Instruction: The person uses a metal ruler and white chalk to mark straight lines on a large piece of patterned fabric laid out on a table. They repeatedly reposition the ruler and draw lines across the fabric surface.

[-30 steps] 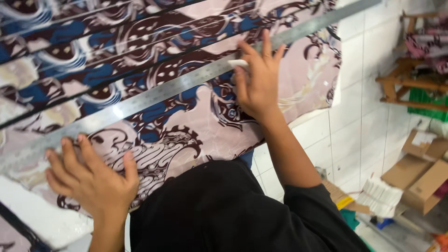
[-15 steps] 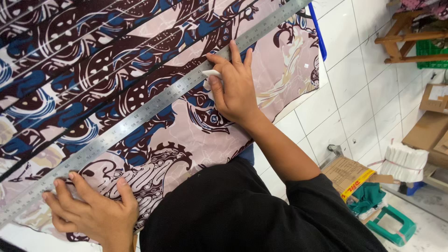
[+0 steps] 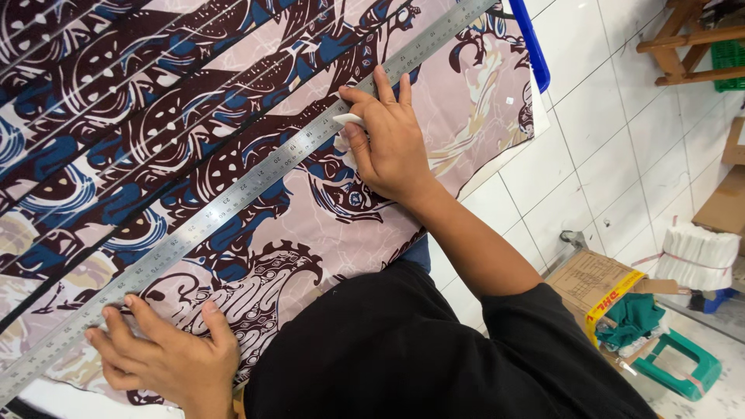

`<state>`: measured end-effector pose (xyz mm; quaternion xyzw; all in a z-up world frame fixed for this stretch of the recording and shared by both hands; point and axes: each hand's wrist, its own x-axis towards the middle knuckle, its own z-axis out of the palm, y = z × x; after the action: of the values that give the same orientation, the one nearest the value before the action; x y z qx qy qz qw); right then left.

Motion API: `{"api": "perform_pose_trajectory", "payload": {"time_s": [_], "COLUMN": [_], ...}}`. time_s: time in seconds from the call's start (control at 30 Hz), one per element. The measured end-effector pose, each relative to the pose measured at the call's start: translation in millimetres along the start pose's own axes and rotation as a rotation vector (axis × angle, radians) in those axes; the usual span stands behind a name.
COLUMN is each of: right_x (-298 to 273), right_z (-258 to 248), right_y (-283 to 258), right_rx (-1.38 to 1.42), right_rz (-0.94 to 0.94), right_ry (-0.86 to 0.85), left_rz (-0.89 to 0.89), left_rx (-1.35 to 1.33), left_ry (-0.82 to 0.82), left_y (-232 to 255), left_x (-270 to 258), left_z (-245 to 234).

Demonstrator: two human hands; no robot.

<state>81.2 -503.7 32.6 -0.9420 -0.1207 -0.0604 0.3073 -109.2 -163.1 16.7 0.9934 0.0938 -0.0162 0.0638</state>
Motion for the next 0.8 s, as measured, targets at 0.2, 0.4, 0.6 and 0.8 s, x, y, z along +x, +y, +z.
{"api": "perform_pose_trajectory", "payload": {"time_s": [0.2, 0.4, 0.6, 0.8], "right_x": [0.3, -0.6, -0.7, -1.0], "right_z": [0.7, 1.1, 1.3, 2.6], "right_y": [0.2, 1.8, 1.2, 2.4], "right_rx": [-0.007, -0.03, -0.024, -0.024], "right_rz": [-0.017, -0.037, -0.031, -0.034], "right_ry": [0.01, 0.008, 0.004, 0.012], "left_rz": [0.011, 0.006, 0.004, 0.011], "left_rx": [0.011, 0.001, 0.001, -0.009], "left_ry": [0.004, 0.002, 0.015, 0.013], "left_y": [0.6, 1.5, 3.3, -0.8], "left_x": [1.6, 1.2, 3.0, 0.7], "left_z": [-1.4, -1.6, -2.0, 0.0]}}
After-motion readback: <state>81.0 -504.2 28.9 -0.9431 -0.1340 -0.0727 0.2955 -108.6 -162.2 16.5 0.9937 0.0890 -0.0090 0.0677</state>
